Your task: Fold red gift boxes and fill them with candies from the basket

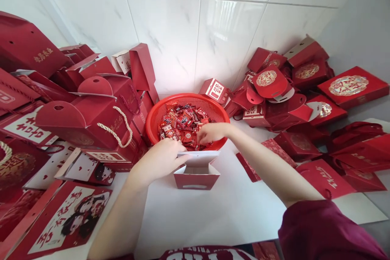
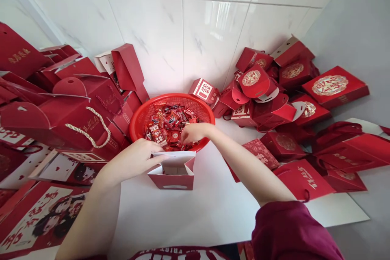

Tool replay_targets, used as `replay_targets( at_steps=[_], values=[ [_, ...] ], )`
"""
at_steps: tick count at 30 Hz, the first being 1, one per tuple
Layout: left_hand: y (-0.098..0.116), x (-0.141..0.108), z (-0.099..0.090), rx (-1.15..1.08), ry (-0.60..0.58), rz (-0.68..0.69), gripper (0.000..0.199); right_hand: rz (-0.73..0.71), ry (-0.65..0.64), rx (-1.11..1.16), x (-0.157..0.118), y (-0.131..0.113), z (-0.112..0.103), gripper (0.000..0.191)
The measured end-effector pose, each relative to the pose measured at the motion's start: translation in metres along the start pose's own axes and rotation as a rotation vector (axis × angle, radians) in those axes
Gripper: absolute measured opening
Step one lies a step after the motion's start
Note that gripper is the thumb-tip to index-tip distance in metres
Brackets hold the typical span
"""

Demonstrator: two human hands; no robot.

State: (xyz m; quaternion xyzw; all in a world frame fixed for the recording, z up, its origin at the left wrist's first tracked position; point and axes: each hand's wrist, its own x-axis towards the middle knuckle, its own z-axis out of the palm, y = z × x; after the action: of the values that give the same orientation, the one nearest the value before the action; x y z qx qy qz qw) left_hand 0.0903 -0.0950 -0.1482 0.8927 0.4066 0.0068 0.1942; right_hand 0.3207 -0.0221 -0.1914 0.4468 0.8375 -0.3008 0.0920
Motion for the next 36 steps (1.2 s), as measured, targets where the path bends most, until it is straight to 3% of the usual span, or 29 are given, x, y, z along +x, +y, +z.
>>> replay_targets(
  at_steps=[3, 8, 14, 17, 21, 25, 30, 36],
  values=[
    [-0.001, 0.002, 0.001, -0.002, 0.014, 0.001, 0.04, 0.029, 0.0, -0.047, 0.017, -0.002, 0.01, 0.032],
    [0.0, 0.005, 0.005, 0.014, -0.017, 0.045, 0.038, 0.208, 0.091, -0.12, 0.048, 0.0, 0.005, 0.057],
    [0.005, 0.004, 0.01, 0.012, -0.027, 0.034, 0.039, 0.12, -0.039, -0.062, 0.07, -0.023, 0.017, 0.087],
    [0.007, 0.005, 0.009, -0.008, -0.033, 0.021, 0.037, 0.025, -0.122, -0.001, 0.068, -0.026, 0.017, 0.079],
    [0.01, 0.006, 0.007, -0.053, -0.039, -0.029, 0.04, -0.126, -0.25, 0.117, 0.056, -0.016, 0.006, 0.047],
    [0.012, 0.007, 0.006, -0.046, -0.05, -0.039, 0.044, -0.173, -0.302, 0.198, 0.048, -0.01, 0.011, 0.032],
    [0.008, 0.006, 0.01, -0.015, -0.046, -0.02, 0.042, -0.115, -0.203, 0.228, 0.05, -0.014, 0.027, 0.024],
    [0.006, 0.005, 0.012, -0.045, -0.033, 0.02, 0.037, -0.148, -0.019, 0.429, 0.033, -0.007, 0.024, 0.017]
  ],
)
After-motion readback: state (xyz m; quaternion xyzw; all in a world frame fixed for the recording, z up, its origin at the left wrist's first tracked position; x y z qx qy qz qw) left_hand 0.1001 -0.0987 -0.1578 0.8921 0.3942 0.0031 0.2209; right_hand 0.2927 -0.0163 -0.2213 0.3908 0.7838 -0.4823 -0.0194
